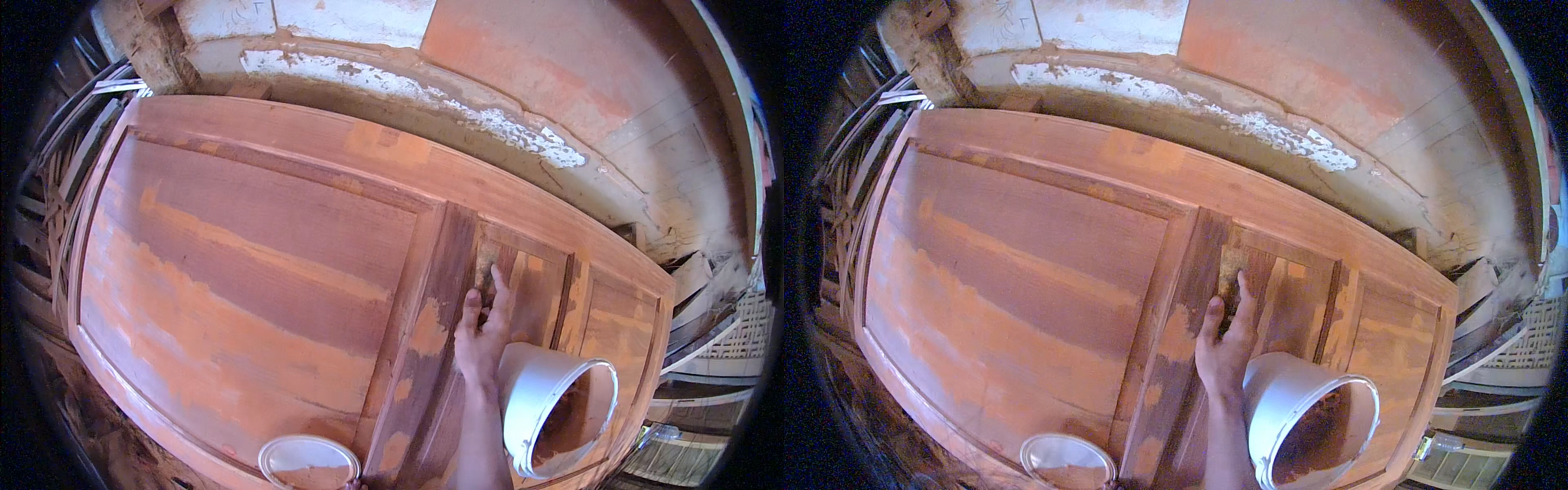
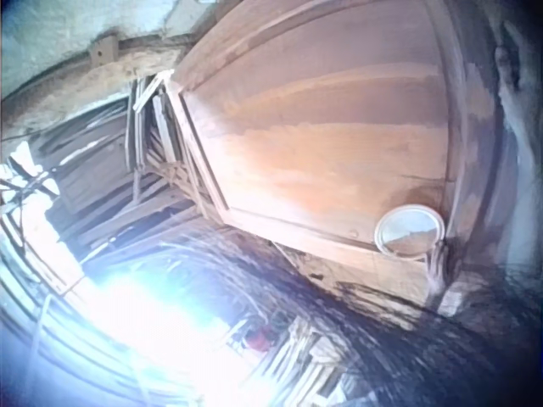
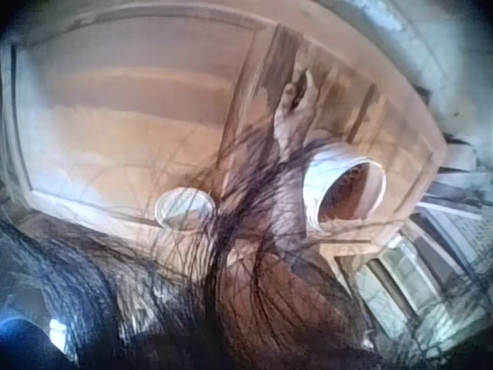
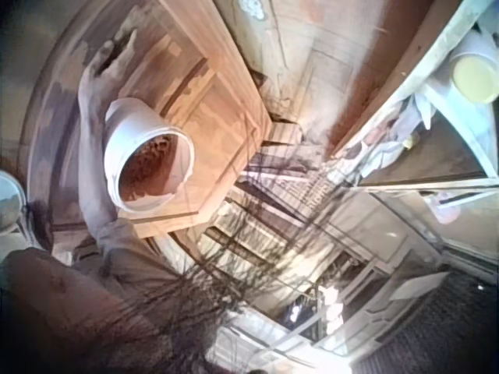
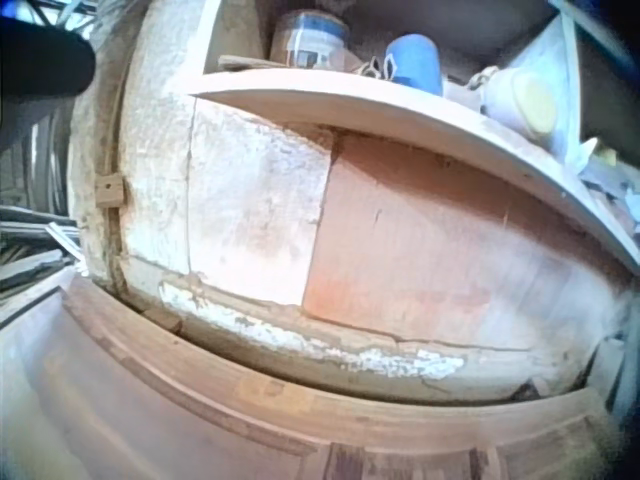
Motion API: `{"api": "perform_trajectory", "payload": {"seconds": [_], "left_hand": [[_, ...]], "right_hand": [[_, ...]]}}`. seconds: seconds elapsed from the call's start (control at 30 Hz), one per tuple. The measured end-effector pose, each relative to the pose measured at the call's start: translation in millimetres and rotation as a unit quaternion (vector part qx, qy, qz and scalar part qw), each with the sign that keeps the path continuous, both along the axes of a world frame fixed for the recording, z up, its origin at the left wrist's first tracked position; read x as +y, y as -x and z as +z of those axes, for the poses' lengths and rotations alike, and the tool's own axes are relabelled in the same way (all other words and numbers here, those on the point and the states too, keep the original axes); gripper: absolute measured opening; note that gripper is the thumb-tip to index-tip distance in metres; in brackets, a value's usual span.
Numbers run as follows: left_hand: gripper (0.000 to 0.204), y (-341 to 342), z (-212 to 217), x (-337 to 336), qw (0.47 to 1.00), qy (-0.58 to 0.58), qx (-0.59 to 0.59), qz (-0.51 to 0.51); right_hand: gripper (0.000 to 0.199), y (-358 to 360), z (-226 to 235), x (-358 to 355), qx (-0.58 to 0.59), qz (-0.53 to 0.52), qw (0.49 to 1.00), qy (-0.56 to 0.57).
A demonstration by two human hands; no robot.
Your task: The person applies wood filler to a wooden door using a putty knife, taking filler from a bucket and spreading it into the recesses and panels of the door.
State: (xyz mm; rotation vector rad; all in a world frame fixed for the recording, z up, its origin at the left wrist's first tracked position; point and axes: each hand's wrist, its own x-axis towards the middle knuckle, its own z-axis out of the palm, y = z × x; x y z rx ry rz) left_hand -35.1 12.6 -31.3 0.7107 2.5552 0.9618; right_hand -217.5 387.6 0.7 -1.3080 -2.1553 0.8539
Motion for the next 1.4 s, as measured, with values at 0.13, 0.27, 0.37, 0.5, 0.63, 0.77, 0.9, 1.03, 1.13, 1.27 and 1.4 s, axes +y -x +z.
{"api": "perform_trajectory", "payload": {"seconds": [0.13,0.27,0.37,0.5,0.63,0.77,0.9,1.03,1.13,1.27,1.4], "left_hand": [[0.061,-11,2,-6,1.000,-0.008,0.029,0.005],[0.062,-18,-1,-5,0.998,0.030,0.051,0.012],[0.064,-20,-4,-7,0.998,0.053,0.038,0.001],[0.064,-16,-1,-8,0.995,0.043,0.085,0.002],[0.062,-18,4,1,0.995,0.010,0.101,0.015],[0.059,-15,9,-3,0.993,0.002,0.119,0.017],[0.057,-20,5,2,0.988,-0.001,0.152,-0.003],[0.052,-20,-8,-1,0.984,0.031,0.176,-0.007],[0.050,-21,-5,-3,0.983,0.031,0.180,-0.003],[0.051,-18,0,-3,0.984,0.028,0.175,0.002],[0.053,-23,17,9,0.987,0.014,0.159,0.007]], "right_hand": [[0.051,-21,0,-26,0.069,0.042,0.992,0.095],[0.054,-64,45,-90,-0.014,0.230,0.963,0.143],[0.054,-122,110,-121,-0.016,0.328,0.915,0.235],[0.042,-208,194,-91,-0.013,0.273,0.951,0.146],[0.038,-244,238,-14,-0.180,0.220,0.959,-0.002],[0.031,-222,217,18,-0.269,0.392,0.880,0.003],[0.025,-208,200,30,-0.345,0.448,0.824,-0.031],[0.019,-188,174,27,-0.386,0.485,0.783,-0.058],[0.016,-185,157,24,-0.386,0.489,0.777,-0.093],[0.017,-188,157,31,-0.404,0.483,0.772,-0.093],[0.020,-187,178,31,-0.390,0.467,0.790,-0.067]]}}
